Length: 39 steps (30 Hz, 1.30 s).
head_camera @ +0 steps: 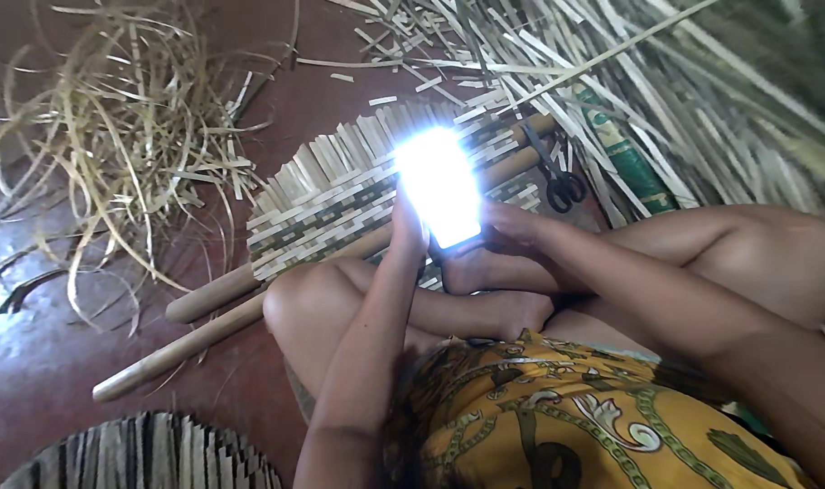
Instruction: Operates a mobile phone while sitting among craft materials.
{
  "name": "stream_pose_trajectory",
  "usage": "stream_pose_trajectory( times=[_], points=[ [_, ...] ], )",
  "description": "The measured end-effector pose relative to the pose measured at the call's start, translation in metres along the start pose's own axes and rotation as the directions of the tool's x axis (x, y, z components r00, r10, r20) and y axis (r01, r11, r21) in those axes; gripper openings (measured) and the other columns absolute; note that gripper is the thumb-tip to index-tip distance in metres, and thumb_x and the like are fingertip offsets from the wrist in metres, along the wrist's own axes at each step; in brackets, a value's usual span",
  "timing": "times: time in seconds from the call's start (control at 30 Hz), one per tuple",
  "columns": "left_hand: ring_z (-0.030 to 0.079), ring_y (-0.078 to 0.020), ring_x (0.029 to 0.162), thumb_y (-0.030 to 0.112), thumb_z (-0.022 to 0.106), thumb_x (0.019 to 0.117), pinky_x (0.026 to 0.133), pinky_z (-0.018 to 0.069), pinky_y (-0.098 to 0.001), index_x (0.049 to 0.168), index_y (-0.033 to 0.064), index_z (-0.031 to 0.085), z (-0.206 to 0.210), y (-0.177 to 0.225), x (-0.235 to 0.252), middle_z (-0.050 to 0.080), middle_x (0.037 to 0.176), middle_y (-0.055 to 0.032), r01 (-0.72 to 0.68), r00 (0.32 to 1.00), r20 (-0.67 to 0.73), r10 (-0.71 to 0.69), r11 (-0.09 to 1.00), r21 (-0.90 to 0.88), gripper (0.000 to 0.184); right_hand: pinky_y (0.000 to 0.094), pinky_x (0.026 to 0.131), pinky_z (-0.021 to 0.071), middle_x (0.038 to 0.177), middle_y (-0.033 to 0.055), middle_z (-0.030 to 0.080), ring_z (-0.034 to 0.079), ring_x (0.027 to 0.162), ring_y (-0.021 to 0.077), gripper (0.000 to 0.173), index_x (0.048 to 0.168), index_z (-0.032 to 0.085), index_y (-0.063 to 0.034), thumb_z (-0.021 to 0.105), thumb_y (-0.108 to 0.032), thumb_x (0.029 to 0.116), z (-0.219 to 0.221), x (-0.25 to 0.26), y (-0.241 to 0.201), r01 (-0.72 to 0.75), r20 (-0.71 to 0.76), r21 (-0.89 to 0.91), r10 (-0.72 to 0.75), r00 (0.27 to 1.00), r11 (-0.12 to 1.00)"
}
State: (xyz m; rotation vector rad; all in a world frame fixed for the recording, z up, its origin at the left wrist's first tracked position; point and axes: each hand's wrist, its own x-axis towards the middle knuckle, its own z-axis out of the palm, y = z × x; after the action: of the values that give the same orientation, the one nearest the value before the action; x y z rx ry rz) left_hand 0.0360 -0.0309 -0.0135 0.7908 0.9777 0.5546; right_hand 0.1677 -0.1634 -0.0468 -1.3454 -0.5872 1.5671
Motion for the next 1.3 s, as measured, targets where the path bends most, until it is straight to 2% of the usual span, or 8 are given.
stream_pose_trajectory(
  times=[0.23,0.37,0.53,0.7,0.93,1.03,1.2,1.3],
  points=[
    [0.052,-0.0210,0.132,0.062,0.016,0.1070,0.106,0.0455,-0.0502,0.150,0.0167,0.045,-0.013,-0.002,-0.014,0.052,0.149,-0.0074,-0.059,0.992,0.120,0.026,0.959,0.278,0.069,0.0550,0.087,0.0600,0.126,0.0158,0.063,0.067,0.112,0.0312,0.059,0.143,0.045,-0.0104,0.013,-0.049,0.1112,0.008,0.000,-0.009,-0.062,0.015,0.261,0.060,0.998,0.963],
    [0.054,-0.0196,0.130,0.065,0.018,0.1053,0.105,0.0475,-0.0496,0.149,0.0199,0.047,-0.019,-0.006,-0.011,0.054,0.147,-0.0046,-0.085,0.982,0.186,0.033,0.955,0.282,0.069,0.0569,0.088,0.0590,0.131,0.0161,0.062,0.067,0.114,0.0326,0.067,0.147,0.044,-0.0117,0.020,-0.061,0.1078,-0.001,0.003,0.009,-0.044,0.072,0.333,0.021,0.997,0.942],
    [0.062,-0.0154,0.115,0.049,0.024,0.1111,0.096,0.0528,-0.0389,0.143,0.0130,0.053,-0.008,0.004,-0.020,0.064,0.131,-0.0075,-0.102,0.990,0.123,0.073,0.963,0.248,0.056,0.0522,0.092,0.0595,0.134,0.0165,0.061,0.066,0.118,0.0309,0.065,0.150,0.042,-0.0102,0.024,-0.058,0.1090,0.021,-0.011,0.001,0.003,-0.010,0.357,0.000,1.000,0.934],
    [0.058,-0.0174,0.120,0.038,0.021,0.1135,0.101,0.0477,-0.0383,0.150,0.0064,0.043,-0.010,0.026,-0.046,0.057,0.140,-0.0146,-0.168,0.982,0.152,0.111,0.878,0.447,0.053,0.0539,0.097,0.0565,0.146,0.0158,0.052,0.059,0.128,0.0314,0.065,0.156,0.030,-0.0117,0.018,-0.056,0.1097,0.048,-0.026,-0.008,0.022,-0.048,0.398,-0.004,0.999,0.917],
    [0.054,-0.0279,0.133,0.029,0.038,0.1096,0.106,0.0513,-0.0433,0.154,0.0051,0.040,-0.064,0.032,-0.087,0.041,0.155,-0.0210,-0.416,0.893,0.343,0.290,0.822,0.389,0.050,0.0496,0.090,0.0599,0.126,0.0137,0.065,0.068,0.112,0.0291,0.059,0.146,0.045,-0.0118,0.022,-0.053,0.1104,0.056,-0.069,-0.042,0.278,-0.100,0.311,-0.259,0.961,0.909],
    [0.064,-0.0226,0.122,0.037,0.043,0.1091,0.099,0.0560,-0.0415,0.152,0.0081,0.044,-0.136,0.046,-0.108,0.057,0.145,-0.0137,-0.449,0.892,0.170,0.420,0.770,0.453,0.052,0.0480,0.087,0.0618,0.130,0.0125,0.066,0.069,0.111,0.0301,0.067,0.151,0.042,-0.0176,0.020,-0.063,0.1067,0.047,-0.092,-0.071,0.367,-0.142,0.189,-0.344,0.928,0.911],
    [0.061,-0.0205,0.111,0.026,0.032,0.1117,0.094,0.0524,-0.0347,0.147,-0.0049,0.041,-0.241,0.058,-0.117,0.053,0.138,-0.0216,-0.474,0.730,-0.317,0.606,0.782,0.404,0.048,0.0515,0.085,0.0619,0.129,0.0106,0.065,0.069,0.112,0.0293,0.062,0.147,0.042,-0.0198,0.009,-0.056,0.1086,0.045,-0.122,-0.129,0.568,-0.096,0.098,-0.560,0.823,0.817],
    [0.053,-0.0389,0.129,0.019,0.043,0.1089,0.111,0.0416,-0.0501,0.141,-0.0116,0.048,-0.279,0.028,-0.112,0.052,0.139,-0.0328,-0.304,0.675,-0.357,0.646,0.684,0.663,0.044,0.0227,0.080,0.0565,0.108,0.0028,0.063,0.066,0.096,0.0075,0.054,0.126,0.050,-0.0162,0.007,-0.045,0.1115,0.155,-0.158,-0.171,0.631,-0.395,0.052,-0.564,0.725,0.774]
  ],
)
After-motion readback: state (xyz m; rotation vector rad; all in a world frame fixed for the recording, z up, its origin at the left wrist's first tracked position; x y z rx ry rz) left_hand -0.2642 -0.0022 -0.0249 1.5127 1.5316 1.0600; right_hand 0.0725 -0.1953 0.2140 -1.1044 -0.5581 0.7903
